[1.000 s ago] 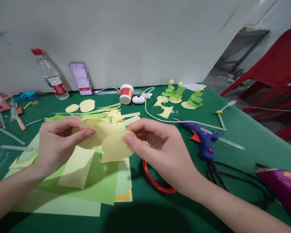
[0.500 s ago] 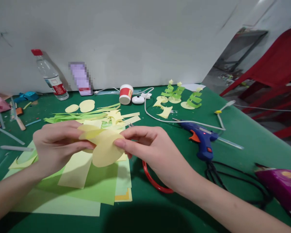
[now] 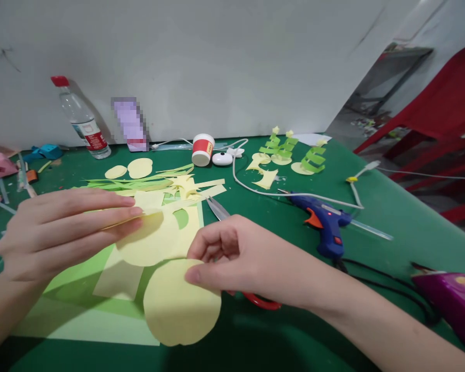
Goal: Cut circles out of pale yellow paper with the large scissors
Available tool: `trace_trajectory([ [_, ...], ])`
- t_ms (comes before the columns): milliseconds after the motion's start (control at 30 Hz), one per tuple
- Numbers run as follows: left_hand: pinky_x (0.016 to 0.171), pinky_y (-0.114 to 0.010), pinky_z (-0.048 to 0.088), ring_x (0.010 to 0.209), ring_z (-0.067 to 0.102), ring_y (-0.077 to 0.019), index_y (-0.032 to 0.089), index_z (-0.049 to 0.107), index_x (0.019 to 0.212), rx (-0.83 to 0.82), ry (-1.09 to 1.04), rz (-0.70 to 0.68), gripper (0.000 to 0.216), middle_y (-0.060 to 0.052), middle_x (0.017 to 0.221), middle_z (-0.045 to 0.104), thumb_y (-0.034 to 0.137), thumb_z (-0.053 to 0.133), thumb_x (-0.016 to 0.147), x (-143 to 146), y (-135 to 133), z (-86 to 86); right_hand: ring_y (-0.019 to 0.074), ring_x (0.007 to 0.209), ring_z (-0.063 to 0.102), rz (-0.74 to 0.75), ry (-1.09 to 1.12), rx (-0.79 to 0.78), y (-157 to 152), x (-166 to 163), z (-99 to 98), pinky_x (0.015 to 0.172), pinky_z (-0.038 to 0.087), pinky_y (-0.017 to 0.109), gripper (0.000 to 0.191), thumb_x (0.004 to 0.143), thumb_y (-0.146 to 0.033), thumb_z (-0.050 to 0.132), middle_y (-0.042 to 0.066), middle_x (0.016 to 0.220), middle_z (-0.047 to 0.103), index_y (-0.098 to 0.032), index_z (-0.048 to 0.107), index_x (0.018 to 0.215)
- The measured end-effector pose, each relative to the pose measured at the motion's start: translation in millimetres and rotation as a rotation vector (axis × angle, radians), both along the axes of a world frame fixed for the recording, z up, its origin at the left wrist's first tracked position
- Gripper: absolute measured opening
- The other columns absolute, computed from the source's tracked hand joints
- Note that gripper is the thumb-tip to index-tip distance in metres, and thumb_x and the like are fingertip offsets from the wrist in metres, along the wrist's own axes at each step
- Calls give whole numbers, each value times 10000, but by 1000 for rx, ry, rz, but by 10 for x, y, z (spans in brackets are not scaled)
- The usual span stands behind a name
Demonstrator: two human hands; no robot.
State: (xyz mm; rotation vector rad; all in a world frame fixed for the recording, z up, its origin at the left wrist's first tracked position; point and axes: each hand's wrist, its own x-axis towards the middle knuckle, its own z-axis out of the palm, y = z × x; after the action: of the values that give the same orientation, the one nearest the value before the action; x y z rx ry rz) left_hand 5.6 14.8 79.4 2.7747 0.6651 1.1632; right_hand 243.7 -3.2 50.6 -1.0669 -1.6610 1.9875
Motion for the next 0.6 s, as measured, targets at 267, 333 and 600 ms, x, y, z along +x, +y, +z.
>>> trace_trajectory([
  [267, 605, -278, 551, 658, 673, -169, 316, 710, 662, 141, -172, 72, 156, 36, 731, 722, 161, 728, 646, 11, 35, -70, 81, 419, 448, -162, 7, 331, -103, -17, -21, 335, 316, 192, 154, 675, -338, 673, -29, 502, 521, -199, 623, 633],
  [333, 555, -237, 516, 614, 645, -130, 307, 719, 723, 95, -289, 147, 186, 32, 695, 710, 127, 695, 682, 89, 19, -112, 115, 461, 510, -310, 38, 422, -139, -29, -28, 358, 369, 214, 190, 659, -396, 684, -13, 518, 557, -210, 645, 662],
  [600, 493, -168, 499, 603, 613, -98, 228, 708, 723, -564, -457, 160, 72, 23, 718, 695, 169, 711, 682, 294, -66, -229, 168, 524, 580, -509, 35, 608, -141, -50, 5, 388, 453, 264, 178, 686, -423, 670, 13, 581, 610, -246, 656, 690],
])
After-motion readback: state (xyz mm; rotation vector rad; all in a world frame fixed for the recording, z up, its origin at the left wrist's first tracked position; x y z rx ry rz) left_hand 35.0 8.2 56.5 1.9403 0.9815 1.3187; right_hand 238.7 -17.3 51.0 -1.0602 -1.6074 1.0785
